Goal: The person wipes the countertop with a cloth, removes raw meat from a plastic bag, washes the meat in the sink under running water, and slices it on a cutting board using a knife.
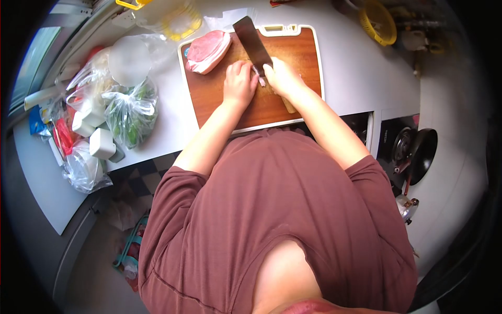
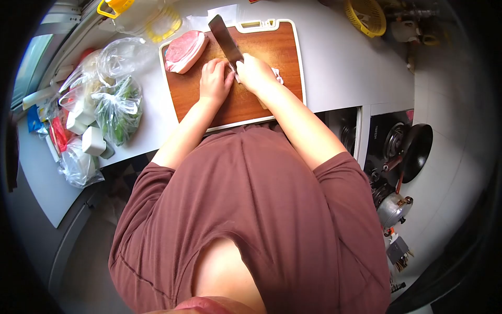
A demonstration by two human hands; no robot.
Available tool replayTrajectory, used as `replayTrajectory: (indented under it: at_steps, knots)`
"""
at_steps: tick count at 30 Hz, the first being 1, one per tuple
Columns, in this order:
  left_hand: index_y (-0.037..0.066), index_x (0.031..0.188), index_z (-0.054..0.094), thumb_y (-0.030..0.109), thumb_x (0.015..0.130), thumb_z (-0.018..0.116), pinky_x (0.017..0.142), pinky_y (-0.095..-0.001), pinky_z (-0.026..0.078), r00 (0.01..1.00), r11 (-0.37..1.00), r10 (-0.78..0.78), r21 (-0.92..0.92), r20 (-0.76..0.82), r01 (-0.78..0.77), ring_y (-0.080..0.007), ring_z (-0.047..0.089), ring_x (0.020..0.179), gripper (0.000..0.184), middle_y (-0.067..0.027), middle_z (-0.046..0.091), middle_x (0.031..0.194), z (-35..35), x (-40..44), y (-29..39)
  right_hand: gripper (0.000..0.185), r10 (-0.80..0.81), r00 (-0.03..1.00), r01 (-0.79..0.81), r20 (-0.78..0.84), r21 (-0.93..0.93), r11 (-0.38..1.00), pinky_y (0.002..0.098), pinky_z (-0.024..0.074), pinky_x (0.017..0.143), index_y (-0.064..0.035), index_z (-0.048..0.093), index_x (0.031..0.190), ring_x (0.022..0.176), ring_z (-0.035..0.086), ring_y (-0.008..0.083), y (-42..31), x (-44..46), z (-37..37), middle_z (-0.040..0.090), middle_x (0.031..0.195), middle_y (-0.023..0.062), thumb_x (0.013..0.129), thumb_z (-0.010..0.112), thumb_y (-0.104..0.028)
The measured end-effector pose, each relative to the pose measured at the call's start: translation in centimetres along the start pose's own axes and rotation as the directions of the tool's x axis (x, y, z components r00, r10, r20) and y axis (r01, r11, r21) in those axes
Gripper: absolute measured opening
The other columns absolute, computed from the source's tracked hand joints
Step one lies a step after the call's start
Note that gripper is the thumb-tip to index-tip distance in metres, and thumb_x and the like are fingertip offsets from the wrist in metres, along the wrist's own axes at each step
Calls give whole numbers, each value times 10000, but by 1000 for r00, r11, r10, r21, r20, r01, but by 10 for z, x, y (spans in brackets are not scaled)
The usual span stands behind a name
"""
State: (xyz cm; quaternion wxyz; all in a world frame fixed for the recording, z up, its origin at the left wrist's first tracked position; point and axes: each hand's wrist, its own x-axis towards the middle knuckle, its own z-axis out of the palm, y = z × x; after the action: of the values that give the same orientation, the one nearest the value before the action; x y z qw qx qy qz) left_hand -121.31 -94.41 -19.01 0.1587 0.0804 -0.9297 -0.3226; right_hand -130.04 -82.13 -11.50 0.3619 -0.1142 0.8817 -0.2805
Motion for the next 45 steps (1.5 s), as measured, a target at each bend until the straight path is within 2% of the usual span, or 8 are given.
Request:
replayTrajectory:
  at_steps: [16,19,22,25,29,35,36,45]
  knots:
    - [58,897,635,227,781,656,856,-412,452,919,958,-282,121,275,258,-289,575,962,207,-107,612,910,-7,27,25,307,-49,996,50,-73,4,999,486,462,854,-62,566,1101,991,602,400,14,-15,-10,650,1019,210,942,458,-302]
    - [50,875,621,186,771,660,822,-395,457,805,849,-411,-143,427,509,-287,586,905,175,-98,616,878,-8,29,18,326,-82,992,92,-93,106,990,476,473,828,-35,568,1114,954,610,405,18,-21,-12,651,980,229,941,466,-292]
    - [57,852,613,132,761,664,780,-381,467,930,905,-319,-232,183,356,-281,592,857,128,-88,615,883,-15,23,29,349,-115,982,135,-151,127,983,466,477,809,-1,574,1121,919,613,415,14,-38,-25,648,950,253,940,477,-283]
    - [75,845,615,112,757,675,763,-381,470,987,992,125,-4,-97,-126,-273,595,853,112,-78,614,887,-14,14,31,358,-120,969,162,-216,187,969,466,477,795,16,581,1117,897,614,421,19,-53,-34,643,934,271,938,483,-278]
    - [98,884,630,48,724,654,785,-383,467,952,949,303,85,32,-305,-265,594,904,169,-48,619,927,0,-17,23,343,-105,975,142,-197,180,973,452,473,809,32,575,1101,906,610,423,38,-62,-32,635,927,277,940,474,-253]
    - [77,995,653,10,681,603,852,-396,462,952,946,306,111,5,-304,-272,582,966,324,-54,612,1054,-6,-35,22,320,-399,827,378,-397,-134,916,468,479,825,23,556,1120,910,609,430,69,-63,1,637,929,270,919,461,-208]
    - [72,1007,651,5,676,600,860,-398,462,956,951,292,104,16,-292,-274,579,975,342,-60,610,1070,-8,-35,20,316,-125,983,119,-132,-54,991,484,487,810,-5,557,1137,887,616,429,47,-76,-17,640,923,267,909,460,-201]
    - [86,1007,635,43,725,643,832,-400,459,969,964,248,98,1,-247,-287,578,968,285,-68,614,1041,-4,-17,9,169,-147,979,121,-140,-180,976,509,495,685,-44,515,913,746,630,414,48,-72,-6,624,747,231,909,457,-202]
